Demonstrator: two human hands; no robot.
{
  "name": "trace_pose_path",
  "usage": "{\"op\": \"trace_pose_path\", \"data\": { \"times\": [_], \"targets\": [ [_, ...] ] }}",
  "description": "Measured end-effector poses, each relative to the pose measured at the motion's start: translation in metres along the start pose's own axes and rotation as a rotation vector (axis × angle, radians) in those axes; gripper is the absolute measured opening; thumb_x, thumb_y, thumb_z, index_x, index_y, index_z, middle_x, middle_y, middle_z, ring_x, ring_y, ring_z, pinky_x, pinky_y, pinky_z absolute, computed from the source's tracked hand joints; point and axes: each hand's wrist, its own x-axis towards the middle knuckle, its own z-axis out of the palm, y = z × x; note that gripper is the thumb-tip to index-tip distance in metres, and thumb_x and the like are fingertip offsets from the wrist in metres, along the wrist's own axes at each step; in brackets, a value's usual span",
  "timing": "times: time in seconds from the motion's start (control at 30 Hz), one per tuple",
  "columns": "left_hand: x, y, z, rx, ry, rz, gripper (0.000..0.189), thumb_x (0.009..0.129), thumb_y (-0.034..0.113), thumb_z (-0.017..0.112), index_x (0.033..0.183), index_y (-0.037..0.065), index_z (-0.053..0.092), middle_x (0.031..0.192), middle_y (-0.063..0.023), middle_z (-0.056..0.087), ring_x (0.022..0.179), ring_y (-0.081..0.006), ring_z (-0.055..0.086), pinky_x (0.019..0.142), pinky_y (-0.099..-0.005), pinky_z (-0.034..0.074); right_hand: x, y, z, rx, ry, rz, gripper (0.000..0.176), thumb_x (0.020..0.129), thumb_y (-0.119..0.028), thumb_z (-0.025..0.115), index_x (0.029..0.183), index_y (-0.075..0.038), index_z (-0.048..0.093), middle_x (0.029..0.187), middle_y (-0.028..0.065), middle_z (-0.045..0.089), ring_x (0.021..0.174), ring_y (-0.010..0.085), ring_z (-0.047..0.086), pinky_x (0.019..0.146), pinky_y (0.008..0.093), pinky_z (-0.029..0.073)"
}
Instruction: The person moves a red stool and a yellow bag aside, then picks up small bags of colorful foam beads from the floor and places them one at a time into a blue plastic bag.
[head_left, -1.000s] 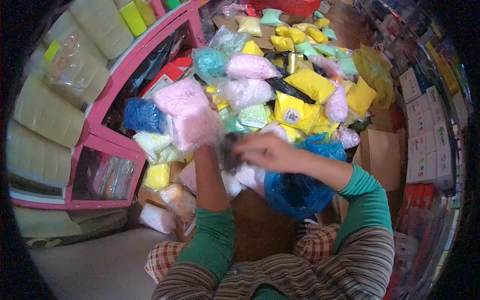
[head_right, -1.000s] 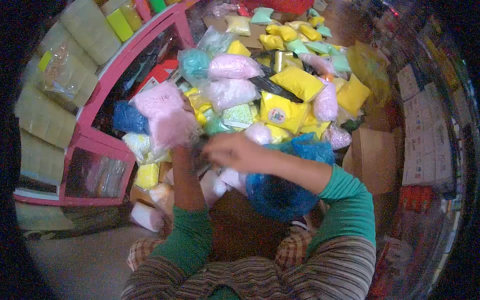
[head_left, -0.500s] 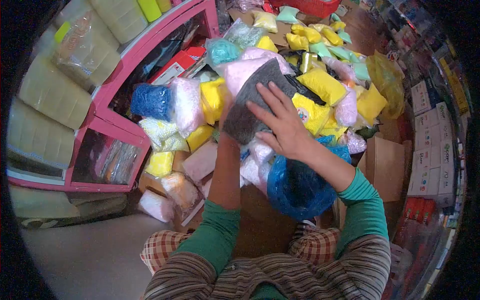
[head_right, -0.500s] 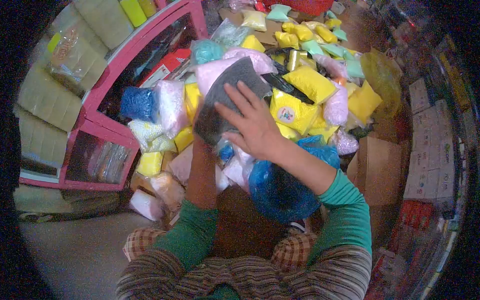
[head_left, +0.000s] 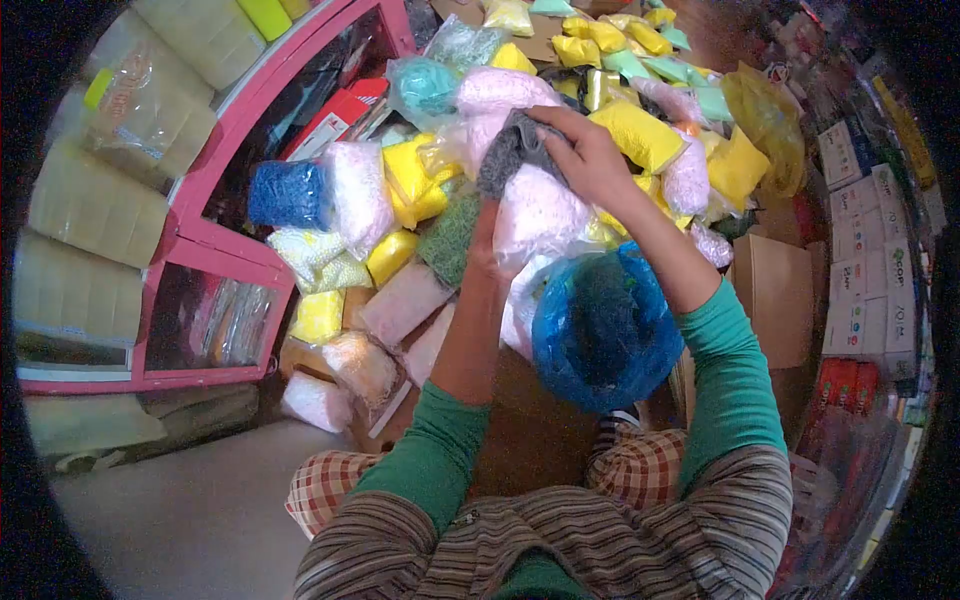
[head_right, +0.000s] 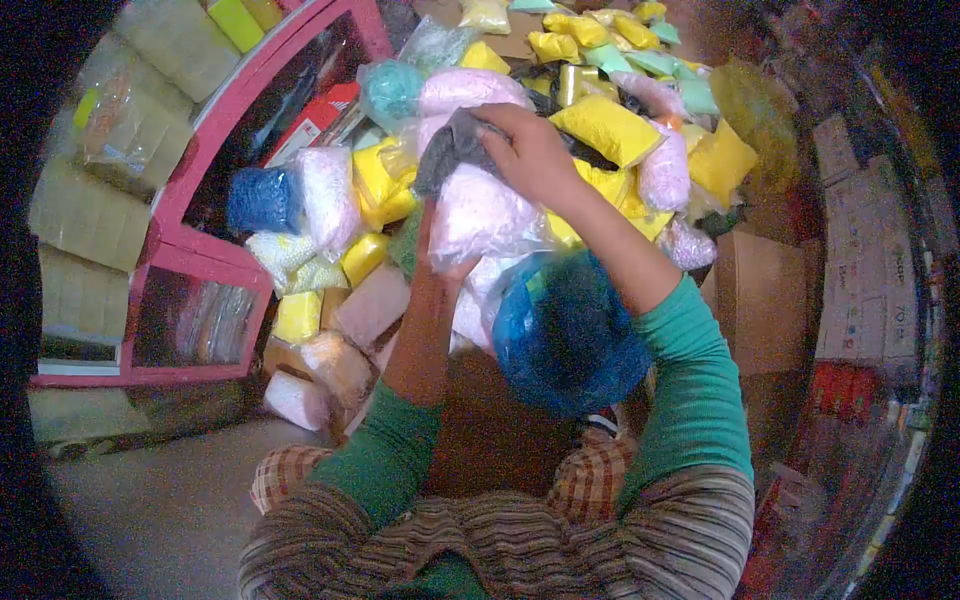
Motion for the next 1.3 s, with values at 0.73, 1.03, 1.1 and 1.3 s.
{"op": "trace_pose_path", "data": {
  "times": [0.73, 1.03, 1.1, 1.3],
  "targets": [
    [0.002, 0.049, 0.005, 0.981, 0.402, 0.306, 0.047, 0.082, 0.023, 0.055, 0.119, 0.004, 0.036, 0.101, -0.007, 0.051, 0.092, -0.0191, 0.051, 0.08, -0.0295, 0.043, -0.026, -0.013, 0.003, 0.728, 0.065, 0.468, 0.053, 0.068, -0.013, 0.067, 0.115, 0.002, 0.045, 0.109, 0.0125, 0.052, 0.097, 0.0228, 0.051, 0.084, 0.0309, 0.04],
    [-0.002, 0.029, 0.038, 0.322, 0.157, 0.201, 0.055, 0.083, 0.031, 0.052, 0.126, 0.006, 0.029, 0.118, -0.0088, 0.045, 0.102, -0.0213, 0.049, 0.089, -0.0354, 0.039, -0.037, -0.049, 0.011, -0.099, -0.085, -0.356, 0.057, 0.079, -0.033, 0.05, 0.124, -0.001, 0.035, 0.128, 0.022, 0.033, 0.12, 0.037, 0.029, 0.099, 0.0422, 0.023],
    [-0.001, 0.03, 0.035, 0.299, 0.122, 0.141, 0.053, 0.083, 0.033, 0.053, 0.124, 0.005, 0.032, 0.117, -0.0091, 0.046, 0.102, -0.0214, 0.05, 0.088, -0.0363, 0.041, -0.034, -0.037, 0.009, -0.129, -0.108, -0.369, 0.047, 0.081, -0.027, 0.048, 0.121, -0.004, 0.04, 0.126, 0.0196, 0.037, 0.118, 0.0358, 0.033, 0.098, 0.0431, 0.025],
    [-0.016, -0.006, 0.043, 0.424, 0.243, -0.068, 0.049, 0.081, 0.036, 0.055, 0.115, 0.003, 0.042, 0.106, -0.0107, 0.052, 0.098, -0.0204, 0.052, 0.08, -0.0339, 0.047, 0.003, 0.055, -0.042, 0.022, 0.251, 0.029, 0.019, 0.082, -0.009, 0.047, 0.095, -0.007, 0.06, 0.08, 0.0084, 0.061, 0.074, 0.0135, 0.055, 0.068, 0.0242, 0.043]
  ]
}}
